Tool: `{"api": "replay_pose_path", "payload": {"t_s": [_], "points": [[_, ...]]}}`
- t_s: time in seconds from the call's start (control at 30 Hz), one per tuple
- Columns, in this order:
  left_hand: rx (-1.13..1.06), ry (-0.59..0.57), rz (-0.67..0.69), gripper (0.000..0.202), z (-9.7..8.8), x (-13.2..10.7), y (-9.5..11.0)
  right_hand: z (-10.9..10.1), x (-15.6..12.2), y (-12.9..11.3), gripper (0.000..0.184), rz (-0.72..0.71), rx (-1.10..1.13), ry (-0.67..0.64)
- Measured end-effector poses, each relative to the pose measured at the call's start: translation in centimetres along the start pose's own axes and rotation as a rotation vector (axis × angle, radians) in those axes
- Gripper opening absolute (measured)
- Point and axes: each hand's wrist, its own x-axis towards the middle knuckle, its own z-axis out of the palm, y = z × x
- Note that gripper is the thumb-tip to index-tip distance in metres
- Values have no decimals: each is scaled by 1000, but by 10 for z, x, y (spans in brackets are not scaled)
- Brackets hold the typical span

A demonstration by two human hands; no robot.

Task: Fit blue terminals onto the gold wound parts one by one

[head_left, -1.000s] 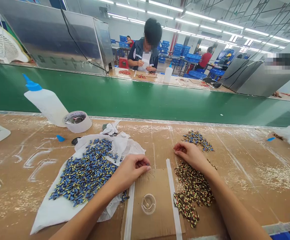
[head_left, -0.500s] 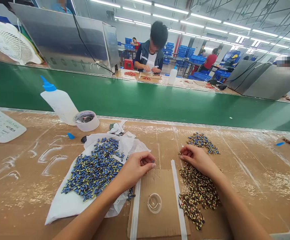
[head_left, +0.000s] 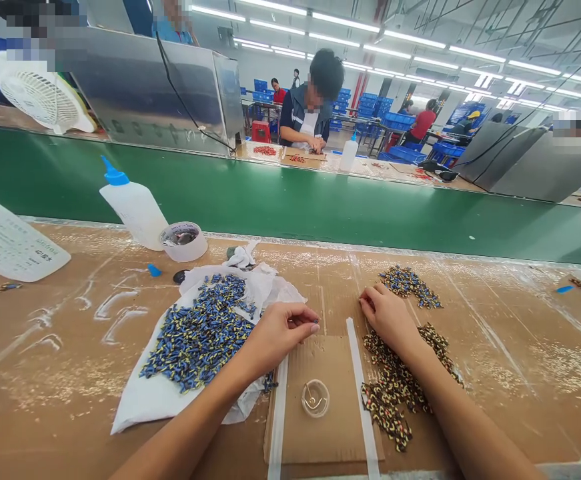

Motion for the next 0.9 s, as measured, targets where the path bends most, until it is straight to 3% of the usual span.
{"api": "replay_pose_path", "payload": {"t_s": [0.37,0.53,0.67,0.73,0.9], "points": [[22,13,58,17,0,-2,3,-11,13,-2,14,111,195,-34],[-37,18,60,16,3,-3,2,-23,8,-24,20,67,465,-162],[-54,26,60,17,7,-3,2,-34,-3,-46,23,51,856,-190],[-50,40,58,18,9,-3,2,-33,-9,-55,21,58,1011,-174],[-48,88,80,21,14,-3,2,-19,-18,-69,17,67,1138,-205]]}}
